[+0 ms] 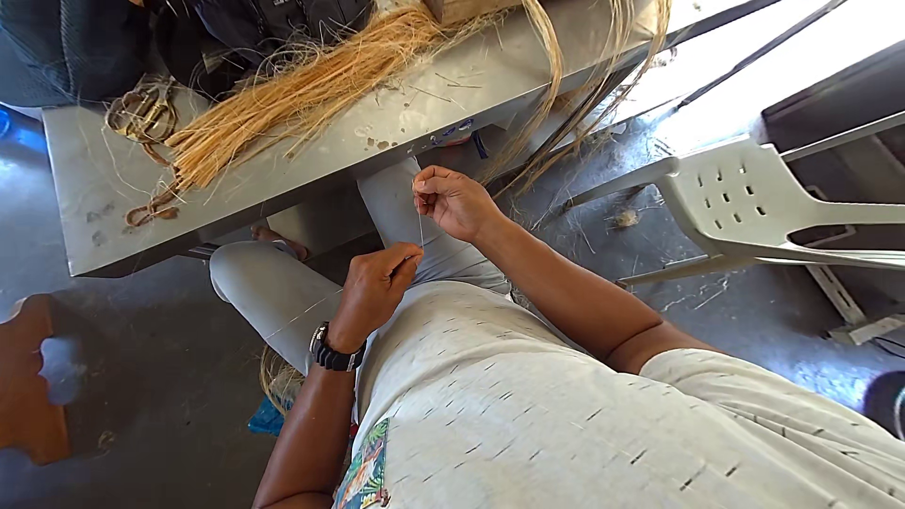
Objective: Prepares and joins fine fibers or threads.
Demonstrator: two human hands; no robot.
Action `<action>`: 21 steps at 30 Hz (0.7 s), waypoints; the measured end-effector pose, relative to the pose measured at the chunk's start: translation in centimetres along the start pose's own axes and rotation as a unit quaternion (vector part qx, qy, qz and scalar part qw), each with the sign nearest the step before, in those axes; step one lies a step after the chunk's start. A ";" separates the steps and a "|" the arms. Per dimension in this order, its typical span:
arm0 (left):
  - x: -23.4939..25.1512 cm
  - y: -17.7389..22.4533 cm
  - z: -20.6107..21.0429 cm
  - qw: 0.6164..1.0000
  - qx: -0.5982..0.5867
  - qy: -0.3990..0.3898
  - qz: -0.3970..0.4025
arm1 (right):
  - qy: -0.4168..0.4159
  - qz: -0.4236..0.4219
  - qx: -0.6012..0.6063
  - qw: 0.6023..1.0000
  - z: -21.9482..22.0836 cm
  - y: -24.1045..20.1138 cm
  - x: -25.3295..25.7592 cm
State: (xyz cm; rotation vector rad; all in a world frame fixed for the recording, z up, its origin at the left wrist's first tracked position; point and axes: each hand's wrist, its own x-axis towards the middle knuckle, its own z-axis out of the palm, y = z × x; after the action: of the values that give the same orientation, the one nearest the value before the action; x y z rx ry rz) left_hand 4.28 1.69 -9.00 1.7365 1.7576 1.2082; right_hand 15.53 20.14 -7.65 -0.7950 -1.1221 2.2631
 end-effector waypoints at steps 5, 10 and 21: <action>0.2 -0.6 0.3 1.000 -0.009 -0.025 -0.012 | -0.019 -0.038 -0.072 0.996 -0.3 -0.6 0.1; 2.0 -0.4 -1.3 0.998 0.047 0.036 -0.039 | -0.071 -0.126 -0.245 0.959 0.1 -2.0 -0.9; 3.1 1.8 -2.2 0.986 -0.065 0.119 -0.094 | -0.144 -0.097 -0.245 0.954 0.8 -1.3 -2.3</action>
State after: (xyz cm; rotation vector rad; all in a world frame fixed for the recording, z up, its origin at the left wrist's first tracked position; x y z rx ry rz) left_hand 3.16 3.68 -5.44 1.3649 1.8790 1.4582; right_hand 16.81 18.97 -5.56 -0.5043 -1.8567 1.9976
